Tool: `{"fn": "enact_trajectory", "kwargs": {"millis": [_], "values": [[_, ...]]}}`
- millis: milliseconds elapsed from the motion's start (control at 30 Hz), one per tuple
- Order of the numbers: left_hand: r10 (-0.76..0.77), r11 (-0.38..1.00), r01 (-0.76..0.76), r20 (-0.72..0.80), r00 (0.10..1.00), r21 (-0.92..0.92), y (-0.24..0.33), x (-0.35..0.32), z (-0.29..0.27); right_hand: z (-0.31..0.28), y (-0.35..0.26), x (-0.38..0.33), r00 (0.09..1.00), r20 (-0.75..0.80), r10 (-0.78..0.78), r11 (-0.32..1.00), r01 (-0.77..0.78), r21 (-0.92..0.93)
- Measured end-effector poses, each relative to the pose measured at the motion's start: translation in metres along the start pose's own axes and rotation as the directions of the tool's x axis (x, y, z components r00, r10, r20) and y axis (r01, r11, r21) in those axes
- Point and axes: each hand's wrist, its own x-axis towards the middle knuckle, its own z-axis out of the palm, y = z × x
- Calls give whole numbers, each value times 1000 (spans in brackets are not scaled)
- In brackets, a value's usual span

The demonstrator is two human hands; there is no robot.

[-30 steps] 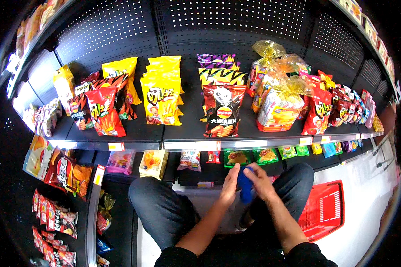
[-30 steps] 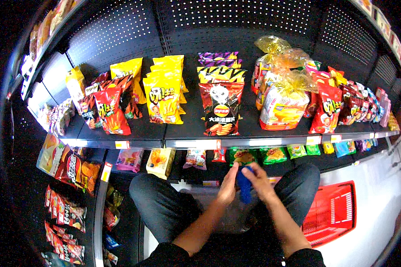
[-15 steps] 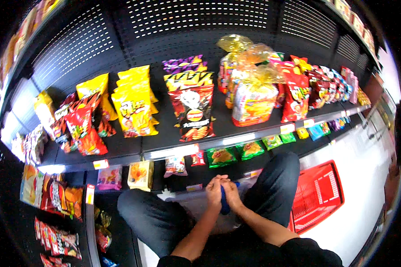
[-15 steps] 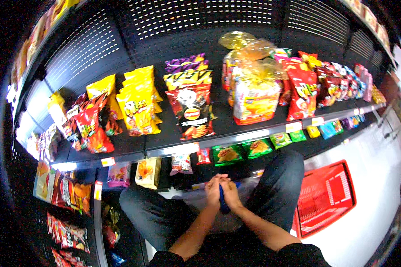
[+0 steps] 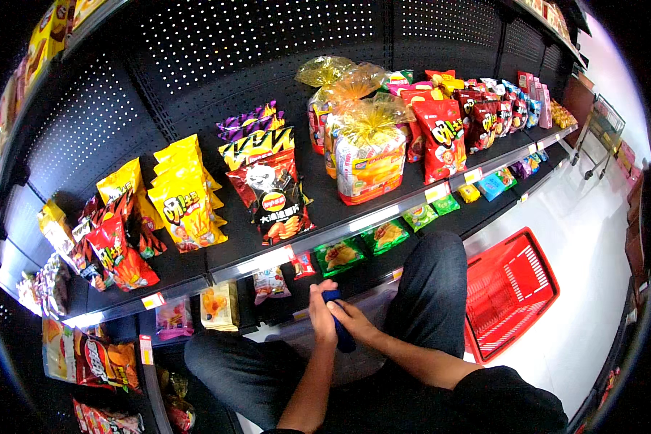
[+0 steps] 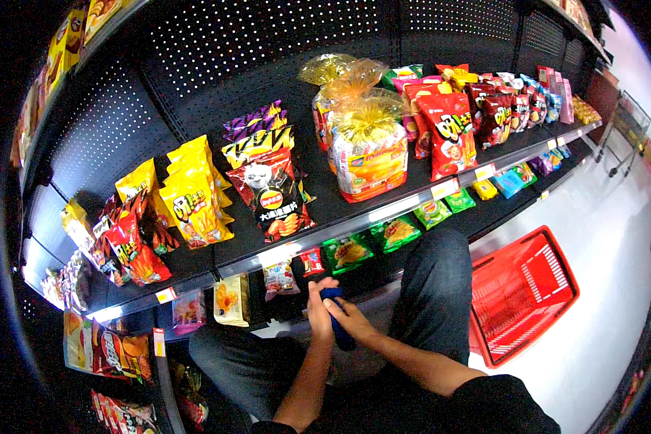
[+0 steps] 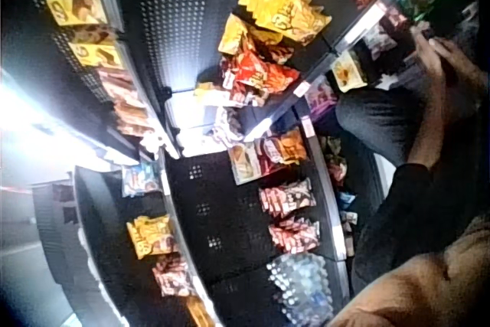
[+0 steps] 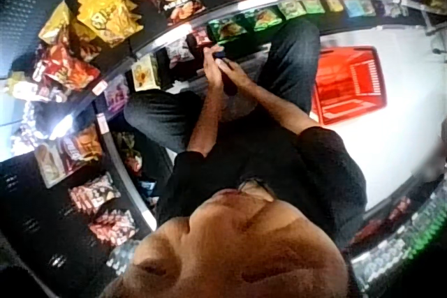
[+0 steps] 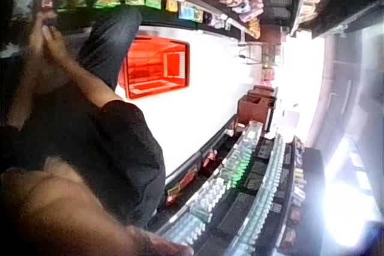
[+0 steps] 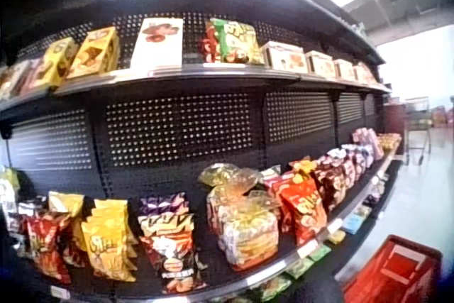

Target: The person is restocking snack shelves in a store. They pick up bags of chips from a red basket, wipe the shelf with a blue cloth, and place the bags back on the shelf in an organized manner.

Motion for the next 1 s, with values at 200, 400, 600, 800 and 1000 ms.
{"fn": "enact_trajectory", "kwargs": {"millis": [200,400,600,800,1000], "values": [[-83,988,59,172,982,143,9,-4,2,-12,-32,-12,944,77,322,868,-327,375],[145,944,-157,64,987,292,71,2,-2,-28,-70,-4,975,125,183,712,-220,667],[384,873,-384,62,921,302,151,62,-30,-58,-97,-2,998,47,36,769,-58,637],[486,854,-473,-6,874,217,222,60,-44,-60,-124,-12,998,46,-52,799,14,601],[676,736,-643,194,711,-213,290,-39,-20,-114,-175,-73,942,-121,-312,864,334,376]]}}
